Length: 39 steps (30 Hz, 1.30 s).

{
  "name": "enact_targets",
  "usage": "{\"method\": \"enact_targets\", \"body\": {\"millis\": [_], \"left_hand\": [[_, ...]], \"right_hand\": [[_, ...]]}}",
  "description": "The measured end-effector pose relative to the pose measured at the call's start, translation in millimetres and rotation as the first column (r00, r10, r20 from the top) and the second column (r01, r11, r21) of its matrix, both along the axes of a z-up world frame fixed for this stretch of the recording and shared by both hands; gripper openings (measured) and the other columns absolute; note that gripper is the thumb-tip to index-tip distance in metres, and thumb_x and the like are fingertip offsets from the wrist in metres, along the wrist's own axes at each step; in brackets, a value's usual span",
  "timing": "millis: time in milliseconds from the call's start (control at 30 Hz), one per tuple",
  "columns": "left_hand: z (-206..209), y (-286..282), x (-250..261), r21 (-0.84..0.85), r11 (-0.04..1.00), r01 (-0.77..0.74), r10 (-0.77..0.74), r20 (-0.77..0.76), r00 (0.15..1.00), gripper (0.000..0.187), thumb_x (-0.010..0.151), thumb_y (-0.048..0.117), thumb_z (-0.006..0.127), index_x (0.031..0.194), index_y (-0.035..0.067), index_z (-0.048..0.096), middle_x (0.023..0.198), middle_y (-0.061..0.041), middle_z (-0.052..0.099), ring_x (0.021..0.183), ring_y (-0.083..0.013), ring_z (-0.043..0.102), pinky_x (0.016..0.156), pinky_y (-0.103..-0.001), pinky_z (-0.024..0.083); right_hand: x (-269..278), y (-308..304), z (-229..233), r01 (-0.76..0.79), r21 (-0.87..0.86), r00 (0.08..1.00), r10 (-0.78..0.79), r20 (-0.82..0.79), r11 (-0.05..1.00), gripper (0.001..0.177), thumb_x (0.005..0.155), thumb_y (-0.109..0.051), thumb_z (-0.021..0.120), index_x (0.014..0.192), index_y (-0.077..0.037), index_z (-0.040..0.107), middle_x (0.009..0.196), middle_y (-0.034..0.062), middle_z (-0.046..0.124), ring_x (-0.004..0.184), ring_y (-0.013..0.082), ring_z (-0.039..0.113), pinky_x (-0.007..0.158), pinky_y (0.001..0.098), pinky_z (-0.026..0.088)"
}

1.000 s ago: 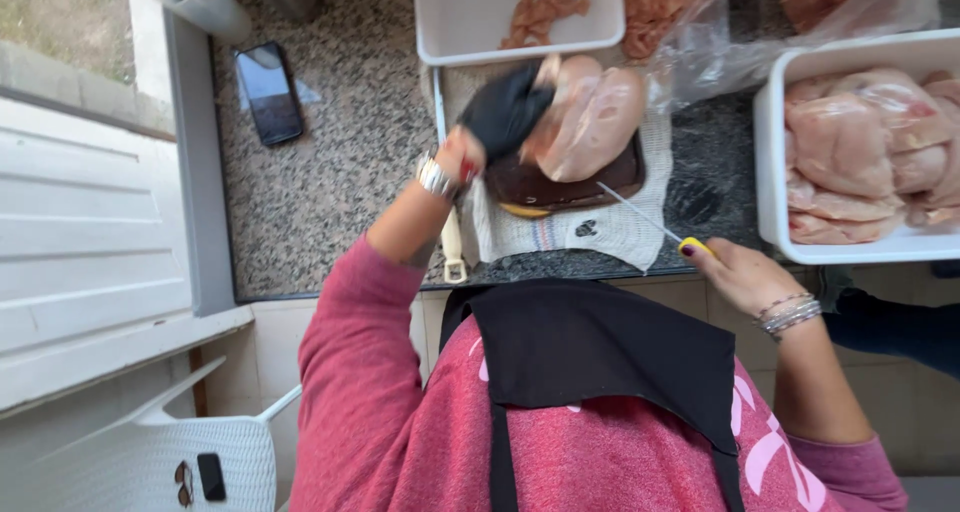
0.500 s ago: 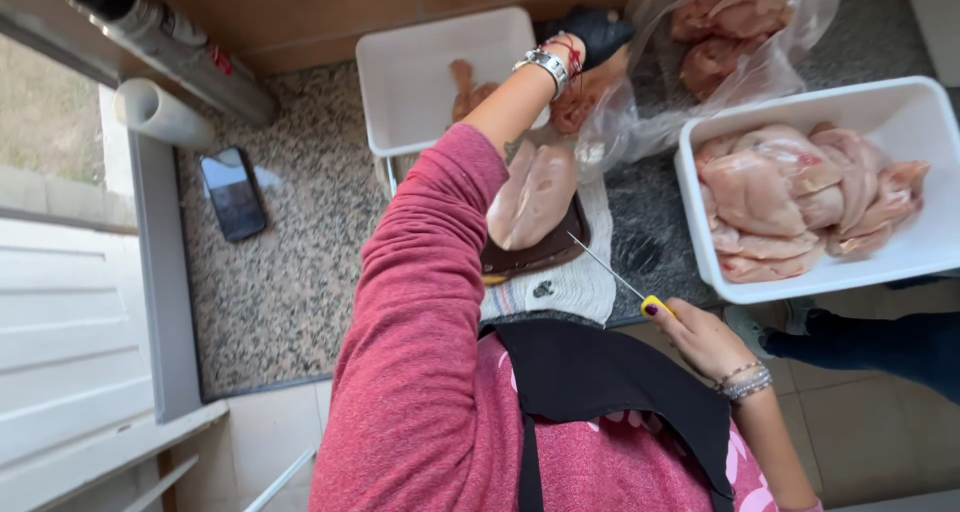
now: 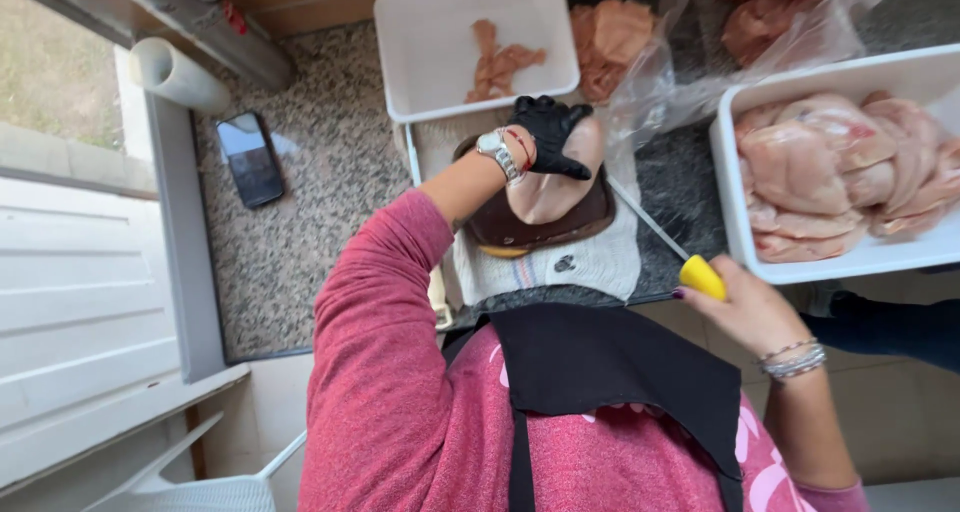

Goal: Trimming fat and excess skin from raw chicken breasts on a cutting board.

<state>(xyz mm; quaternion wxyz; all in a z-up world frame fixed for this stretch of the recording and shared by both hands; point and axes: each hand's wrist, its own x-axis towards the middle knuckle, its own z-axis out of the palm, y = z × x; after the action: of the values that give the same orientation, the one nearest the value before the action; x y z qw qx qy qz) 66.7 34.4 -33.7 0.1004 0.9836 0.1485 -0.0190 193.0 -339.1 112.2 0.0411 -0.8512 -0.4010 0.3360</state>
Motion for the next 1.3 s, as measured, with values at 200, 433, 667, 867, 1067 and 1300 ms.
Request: {"method": "enact_targets", "body": {"millis": [200, 433, 667, 867, 1067, 1300], "left_hand": [[36, -6, -76, -0.281, 0.914, -0.291, 0.265, -0.126, 0.956, 0.118, 0.059, 0.092, 0.067, 0.141, 0.008, 0.053, 0.128, -0.018, 0.068, 0.109, -0.0427, 0.068, 0.097, -0.052, 0.051], [11, -12, -156, -0.315, 0.911, -0.266, 0.344, 0.224, 0.912, 0.115, 0.068, 0.081, 0.077, 0.142, -0.002, 0.048, 0.125, -0.026, 0.064, 0.106, -0.0424, 0.065, 0.097, -0.047, 0.052], [-22, -15, -139, -0.550, 0.833, 0.059, 0.246, 0.464, 0.851, 0.078, 0.073, 0.048, 0.087, 0.131, 0.006, 0.056, 0.126, -0.014, 0.064, 0.114, -0.0323, 0.063, 0.105, -0.042, 0.048], [-43, -3, -135, -0.658, 0.753, 0.005, 0.282, 0.330, 0.901, 0.108, 0.065, 0.057, 0.092, 0.146, 0.005, 0.042, 0.135, -0.016, 0.063, 0.121, -0.0325, 0.064, 0.108, -0.041, 0.048], [-31, -2, -130, -0.731, 0.671, 0.124, 0.272, 0.397, 0.877, 0.094, 0.062, 0.043, 0.097, 0.135, 0.009, 0.048, 0.130, -0.011, 0.059, 0.119, -0.0276, 0.062, 0.107, -0.039, 0.048], [-12, -15, -125, -0.621, 0.783, 0.044, 0.280, 0.414, 0.866, 0.072, 0.066, 0.048, 0.092, 0.123, 0.018, 0.061, 0.121, 0.000, 0.071, 0.107, -0.0216, 0.071, 0.100, -0.035, 0.052]], "right_hand": [[-22, 12, 4, -0.102, 0.302, 0.993, 0.079, 0.089, 0.948, 0.049, 0.088, -0.020, 0.071, 0.129, 0.002, 0.054, 0.108, 0.0191, 0.068, 0.084, 0.0338, 0.069, 0.078, 0.0417, 0.054], [-69, 51, 52, -0.374, 0.249, 0.862, 0.236, 0.450, 0.893, 0.050, 0.095, -0.033, 0.065, 0.142, -0.016, 0.057, 0.092, 0.0157, 0.075, 0.067, 0.0389, 0.071, 0.058, 0.0485, 0.055], [-96, 61, 58, -0.534, 0.162, 0.723, 0.349, 0.596, 0.829, 0.059, 0.095, -0.031, 0.065, 0.153, -0.028, 0.054, 0.087, 0.0102, 0.066, 0.052, 0.0337, 0.064, 0.047, 0.0457, 0.055], [-120, 75, 58, -0.591, 0.138, 0.621, 0.339, 0.707, 0.795, 0.050, 0.098, -0.033, 0.064, 0.148, -0.029, 0.061, 0.089, 0.0061, 0.067, 0.044, 0.0261, 0.060, 0.041, 0.0370, 0.052], [-138, 93, 54, -0.585, 0.157, 0.627, 0.322, 0.709, 0.796, 0.046, 0.098, -0.032, 0.064, 0.144, -0.029, 0.061, 0.093, 0.0046, 0.068, 0.045, 0.0259, 0.062, 0.040, 0.0367, 0.053], [-143, 99, 58, -0.603, 0.084, 0.561, 0.347, 0.752, 0.793, 0.047, 0.098, -0.034, 0.062, 0.145, -0.028, 0.059, 0.096, 0.0070, 0.069, 0.044, 0.0268, 0.063, 0.039, 0.0375, 0.054]]}}
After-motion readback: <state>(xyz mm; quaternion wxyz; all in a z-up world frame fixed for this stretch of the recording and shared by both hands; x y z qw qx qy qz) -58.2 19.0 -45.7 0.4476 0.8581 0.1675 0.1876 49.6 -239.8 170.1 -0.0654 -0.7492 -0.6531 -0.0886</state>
